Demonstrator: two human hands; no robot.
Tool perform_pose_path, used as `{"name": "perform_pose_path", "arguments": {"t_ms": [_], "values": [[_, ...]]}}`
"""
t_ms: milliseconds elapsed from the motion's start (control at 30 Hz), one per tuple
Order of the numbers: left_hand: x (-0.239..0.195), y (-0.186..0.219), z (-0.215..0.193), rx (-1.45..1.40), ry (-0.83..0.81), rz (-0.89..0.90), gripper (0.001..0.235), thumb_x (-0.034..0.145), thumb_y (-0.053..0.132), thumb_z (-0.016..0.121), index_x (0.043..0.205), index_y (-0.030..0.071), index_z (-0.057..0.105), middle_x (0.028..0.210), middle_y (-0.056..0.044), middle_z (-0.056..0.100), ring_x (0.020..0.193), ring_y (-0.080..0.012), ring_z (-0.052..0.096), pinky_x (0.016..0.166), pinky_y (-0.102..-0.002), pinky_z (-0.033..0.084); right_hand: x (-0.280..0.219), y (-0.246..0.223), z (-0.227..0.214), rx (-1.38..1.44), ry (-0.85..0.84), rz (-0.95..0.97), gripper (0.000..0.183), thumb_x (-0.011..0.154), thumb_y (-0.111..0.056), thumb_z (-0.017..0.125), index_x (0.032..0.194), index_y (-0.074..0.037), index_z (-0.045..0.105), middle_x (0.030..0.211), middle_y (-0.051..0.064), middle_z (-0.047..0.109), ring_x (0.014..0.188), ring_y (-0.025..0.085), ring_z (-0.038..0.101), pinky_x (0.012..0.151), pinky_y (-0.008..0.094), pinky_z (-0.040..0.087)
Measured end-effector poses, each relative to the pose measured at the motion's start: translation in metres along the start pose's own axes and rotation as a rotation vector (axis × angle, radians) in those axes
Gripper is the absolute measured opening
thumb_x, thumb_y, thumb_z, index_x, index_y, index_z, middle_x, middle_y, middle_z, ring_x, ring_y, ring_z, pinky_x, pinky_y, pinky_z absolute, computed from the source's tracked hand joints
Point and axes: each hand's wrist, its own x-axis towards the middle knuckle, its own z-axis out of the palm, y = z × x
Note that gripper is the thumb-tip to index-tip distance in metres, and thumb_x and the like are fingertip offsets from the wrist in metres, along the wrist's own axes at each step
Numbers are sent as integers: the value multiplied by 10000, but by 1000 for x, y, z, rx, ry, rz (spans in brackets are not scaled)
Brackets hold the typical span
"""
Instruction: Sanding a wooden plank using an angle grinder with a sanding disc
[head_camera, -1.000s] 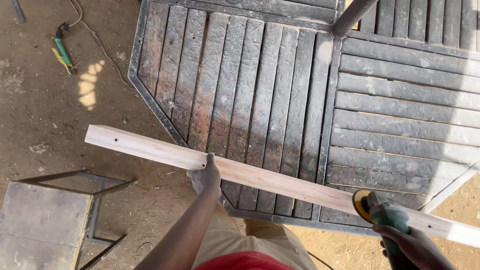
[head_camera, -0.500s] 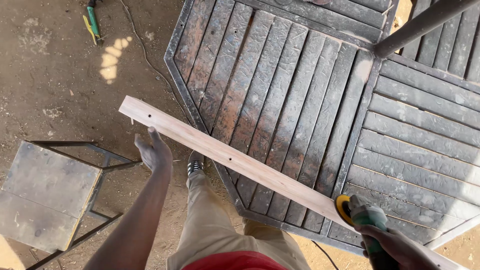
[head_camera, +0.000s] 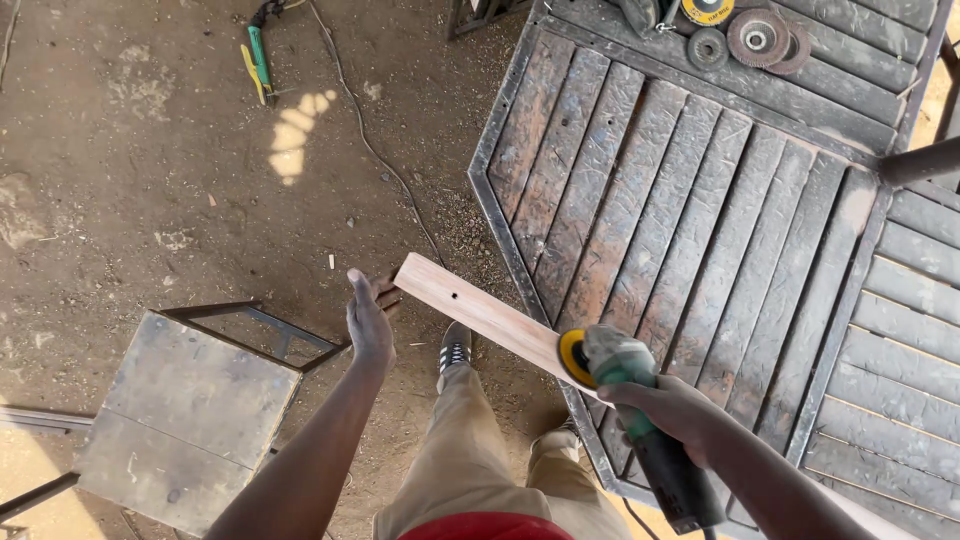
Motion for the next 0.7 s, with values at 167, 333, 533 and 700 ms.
{"name": "perform_pose_path", "arguments": {"t_ms": [167, 333, 533, 700], "values": [[13, -3, -22, -108, -156, -23, 875, 1068, 664, 101, 1325, 57, 675, 1347, -216, 663, 1313, -403, 571, 1097, -570, 394, 15, -75, 105, -175, -30, -195, 357, 679, -225, 911, 778, 47, 703, 618, 207, 656, 557, 327, 706, 566, 460, 616], [5, 20, -37, -242, -259, -136, 834, 1074, 576, 39, 1400, 76, 621, 1372, -188, 673, 1372, -368, 547, 1117, -584, 368, 11, -140, 188, -243, -104, -257, 348, 683, -187, 866, 872, 30, 671, 646, 191, 668, 539, 307, 704, 516, 435, 594], [10, 17, -42, -311, -242, -252, 780, 1087, 555, 50, 1403, 129, 622, 1362, -164, 684, 1308, -343, 600, 1074, -560, 438, 6, -143, 193, -308, -58, -281, 420, 668, -201, 875, 923, 47, 650, 649, 198, 661, 536, 312, 709, 492, 447, 591], [25, -5, -34, -152, -242, -313, 795, 1077, 647, 164, 1428, 61, 569, 1334, -222, 673, 1198, -385, 659, 964, -541, 534, 6, -84, 112, -98, 19, -108, 417, 724, -169, 894, 978, 83, 681, 719, 269, 674, 595, 389, 703, 590, 491, 616]]}}
